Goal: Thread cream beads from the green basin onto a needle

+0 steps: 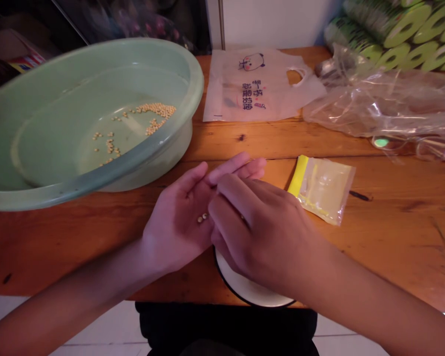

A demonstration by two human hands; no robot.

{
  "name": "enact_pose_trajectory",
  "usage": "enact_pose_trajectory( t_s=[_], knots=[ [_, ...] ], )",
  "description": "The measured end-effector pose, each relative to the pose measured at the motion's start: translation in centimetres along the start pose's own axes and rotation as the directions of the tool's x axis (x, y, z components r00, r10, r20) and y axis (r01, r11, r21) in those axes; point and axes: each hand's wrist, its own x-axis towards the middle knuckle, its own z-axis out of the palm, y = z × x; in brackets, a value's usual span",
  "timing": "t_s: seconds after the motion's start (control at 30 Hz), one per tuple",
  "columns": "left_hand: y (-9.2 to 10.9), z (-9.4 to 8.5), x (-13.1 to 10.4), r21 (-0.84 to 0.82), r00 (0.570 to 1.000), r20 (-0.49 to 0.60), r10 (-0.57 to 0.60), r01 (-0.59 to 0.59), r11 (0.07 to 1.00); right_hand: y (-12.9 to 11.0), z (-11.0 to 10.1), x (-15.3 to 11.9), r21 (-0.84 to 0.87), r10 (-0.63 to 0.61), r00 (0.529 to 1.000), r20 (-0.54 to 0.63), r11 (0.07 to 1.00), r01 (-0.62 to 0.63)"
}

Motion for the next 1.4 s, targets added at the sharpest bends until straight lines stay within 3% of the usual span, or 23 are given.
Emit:
enact_pose_trajectory(
  t_s=[0.5, 1.03, 1.4],
  knots=[
    [0.18, 0.07, 0.05, 0.01, 0.998, -0.04, -0.038, 0.039, 0.999, 0.12, -0.1, 0.16, 0.078, 0.007, 0.999, 0.038, 0.997, -0.01],
    [-0.03, -0.15, -0.07, 0.008, 1.0, 0.01, -0.01, 0.01, 1.0, 0.32, -0.01, 0.37, 0.14, 0.014, 0.998, 0.065, 0.99, -0.023],
    [-0.17, 0.01, 0.1, 0.009, 0.999, -0.031, -0.022, 0.022, 1.0, 0.32, -0.39, 0.95, 0.09, -0.019, 0.994, 0.105, 0.996, 0.01]
  ],
)
